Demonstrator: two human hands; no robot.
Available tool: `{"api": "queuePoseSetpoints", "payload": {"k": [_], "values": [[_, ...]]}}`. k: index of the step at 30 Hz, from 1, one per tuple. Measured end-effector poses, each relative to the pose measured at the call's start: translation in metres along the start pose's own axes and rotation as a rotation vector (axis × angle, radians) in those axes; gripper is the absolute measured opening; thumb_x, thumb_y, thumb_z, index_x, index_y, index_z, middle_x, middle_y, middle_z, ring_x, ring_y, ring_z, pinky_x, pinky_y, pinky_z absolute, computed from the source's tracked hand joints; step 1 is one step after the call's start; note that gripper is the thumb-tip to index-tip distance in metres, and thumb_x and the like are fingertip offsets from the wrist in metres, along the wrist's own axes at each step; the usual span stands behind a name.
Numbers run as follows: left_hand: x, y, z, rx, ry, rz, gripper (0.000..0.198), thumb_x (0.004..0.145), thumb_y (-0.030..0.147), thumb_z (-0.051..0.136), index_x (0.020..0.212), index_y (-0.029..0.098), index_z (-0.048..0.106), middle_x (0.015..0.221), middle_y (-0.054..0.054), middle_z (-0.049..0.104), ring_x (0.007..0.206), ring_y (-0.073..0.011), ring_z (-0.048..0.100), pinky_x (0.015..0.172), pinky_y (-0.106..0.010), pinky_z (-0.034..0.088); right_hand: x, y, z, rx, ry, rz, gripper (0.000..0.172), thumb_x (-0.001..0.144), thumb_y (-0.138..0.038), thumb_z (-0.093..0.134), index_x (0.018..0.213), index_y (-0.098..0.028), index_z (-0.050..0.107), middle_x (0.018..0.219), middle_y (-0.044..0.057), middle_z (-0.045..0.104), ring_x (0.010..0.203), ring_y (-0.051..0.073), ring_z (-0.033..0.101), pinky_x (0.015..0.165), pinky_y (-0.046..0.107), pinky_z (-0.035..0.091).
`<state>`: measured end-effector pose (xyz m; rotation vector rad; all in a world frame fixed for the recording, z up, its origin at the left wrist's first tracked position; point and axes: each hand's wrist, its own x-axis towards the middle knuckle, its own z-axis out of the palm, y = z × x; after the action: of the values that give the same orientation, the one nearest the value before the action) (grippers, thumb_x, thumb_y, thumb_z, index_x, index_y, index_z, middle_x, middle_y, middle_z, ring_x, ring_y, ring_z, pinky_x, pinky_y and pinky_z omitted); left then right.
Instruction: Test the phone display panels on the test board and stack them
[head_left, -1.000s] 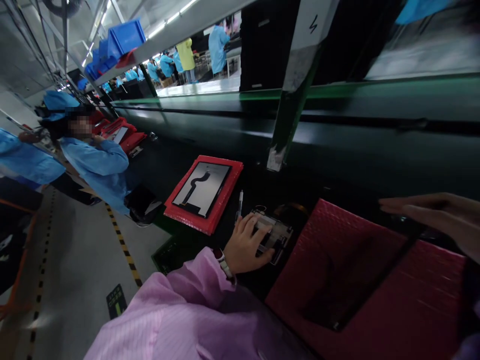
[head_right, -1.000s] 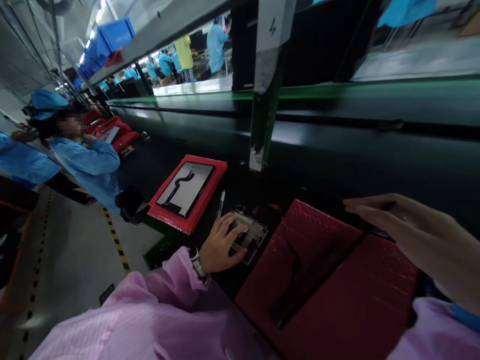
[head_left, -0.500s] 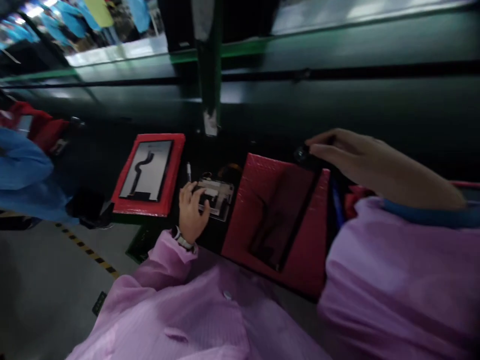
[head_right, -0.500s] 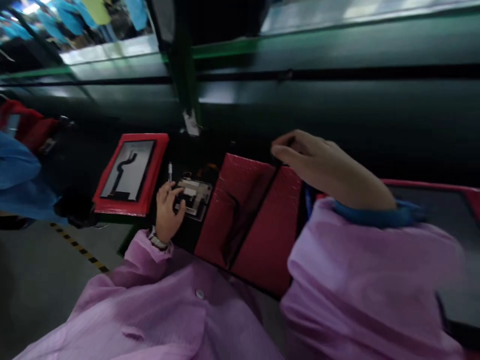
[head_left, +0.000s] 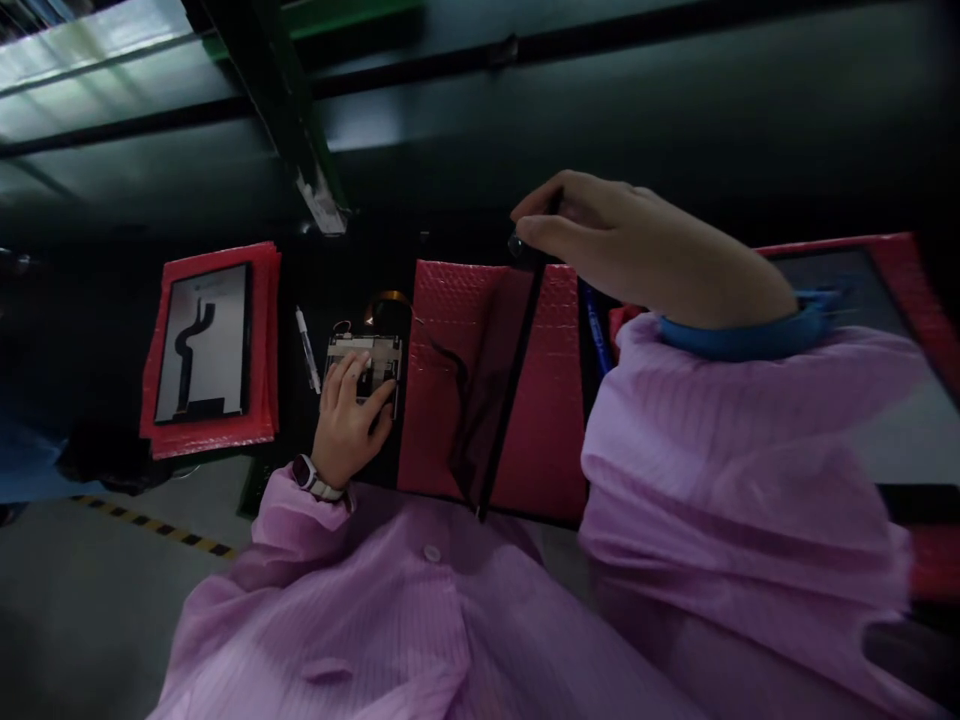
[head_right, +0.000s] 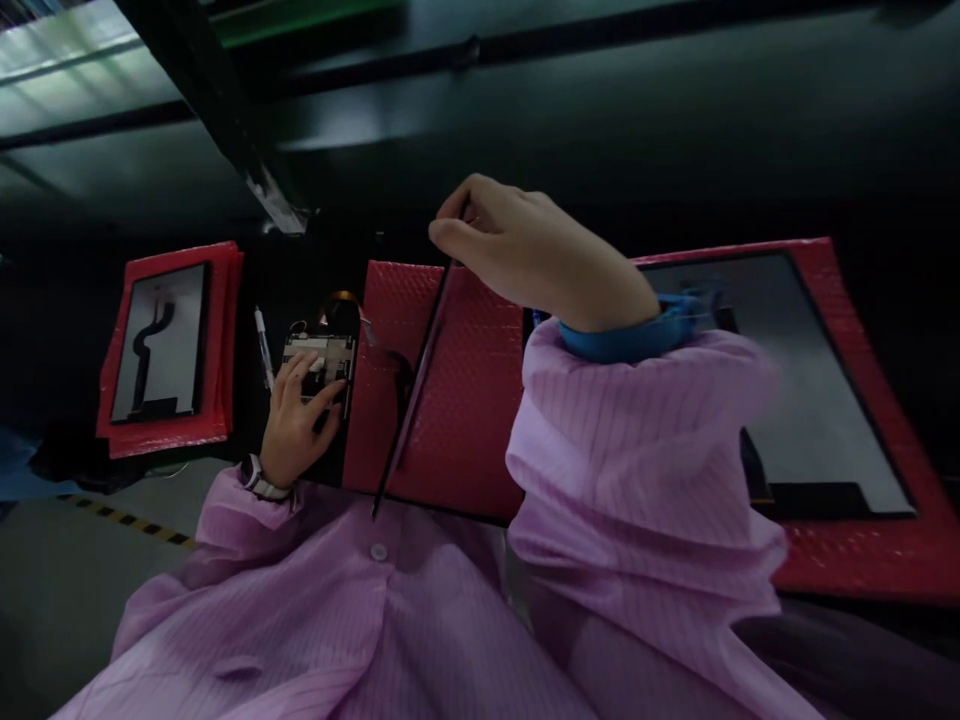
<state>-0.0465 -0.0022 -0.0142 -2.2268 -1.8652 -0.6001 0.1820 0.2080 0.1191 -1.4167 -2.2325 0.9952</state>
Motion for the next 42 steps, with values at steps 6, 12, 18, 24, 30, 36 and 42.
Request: {"api": "queuePoseSetpoints", "payload": {"k": [6,12,18,24,30,36,42], "values": [[-0.001,-0.002,0.001,-0.023,-0.070,-0.047,0.031,0.096,0.018,0.057,0.125,0.022,0.068,0.155,-0.017,0.046,0.149,-0.0357,0.038,0.117,-0.061,0.042,0.003,0.002,0.001,0.001,0.019,-0.016,0.011,0.095,-0.027,0.054,0.096,-0.019,0.061,0.081,0.000,0.059,0.075,0.015,0.051,0.075,0.031,0.035],[-0.001,-0.003,0.002,0.030,-0.079,0.002,0.035,0.098,0.017,0.055,0.131,0.021,0.066,0.151,-0.018,0.053,0.150,-0.0362,0.038,0.117,-0.061,0.041,0.005,-0.001,0.003,0.036,0.036,-0.025,0.008,0.095,-0.029,0.052,0.092,-0.023,0.057,0.079,0.000,0.055,0.079,0.018,0.056,0.080,0.032,0.040],[0.002,-0.003,0.001,0.048,-0.033,0.060,0.038,0.098,0.013,0.053,0.135,0.018,0.063,0.151,-0.021,0.053,0.152,-0.0348,0.036,0.118,-0.059,0.041,0.008,-0.004,0.007,0.072,0.021,-0.044,0.014,0.098,-0.032,0.046,0.105,-0.022,0.054,0.086,0.002,0.057,0.095,0.024,0.062,0.095,0.038,0.044],[0.004,-0.002,-0.008,-0.074,-0.079,0.230,0.054,0.099,0.010,0.047,0.151,0.022,0.047,0.153,-0.017,0.054,0.151,-0.0275,0.040,0.125,-0.056,0.030,0.011,0.000,0.010,0.066,0.106,-0.081,0.013,0.094,-0.034,0.048,0.091,-0.022,0.052,0.100,0.005,0.057,0.113,0.027,0.055,0.105,0.041,0.042],[0.005,-0.002,-0.012,-0.137,-0.188,0.320,0.043,0.097,0.018,0.048,0.140,0.020,0.058,0.143,-0.014,0.064,0.143,-0.0304,0.052,0.128,-0.063,0.017,-0.001,0.004,-0.005,0.066,0.144,0.055,0.007,0.086,-0.024,0.053,0.089,-0.024,0.046,0.085,0.004,0.057,0.080,0.021,0.056,0.089,0.040,0.048],[0.007,0.000,-0.006,-0.101,-0.143,0.310,0.033,0.098,0.022,0.057,0.131,0.017,0.061,0.137,-0.014,0.068,0.139,-0.0296,0.056,0.126,-0.059,0.026,-0.011,0.029,-0.038,0.092,0.046,0.151,0.027,0.080,-0.013,0.056,0.104,-0.027,0.056,0.071,-0.001,0.051,0.059,0.018,0.052,0.061,0.033,0.046],[0.007,-0.002,-0.001,-0.119,-0.153,0.255,0.042,0.101,0.022,0.054,0.142,0.016,0.050,0.140,-0.013,0.066,0.140,-0.0303,0.055,0.125,-0.059,0.029,-0.004,0.055,-0.030,0.441,-0.036,0.106,0.033,0.077,-0.016,0.061,0.108,-0.028,0.060,0.073,-0.003,0.048,0.061,0.016,0.047,0.061,0.030,0.041]]}}
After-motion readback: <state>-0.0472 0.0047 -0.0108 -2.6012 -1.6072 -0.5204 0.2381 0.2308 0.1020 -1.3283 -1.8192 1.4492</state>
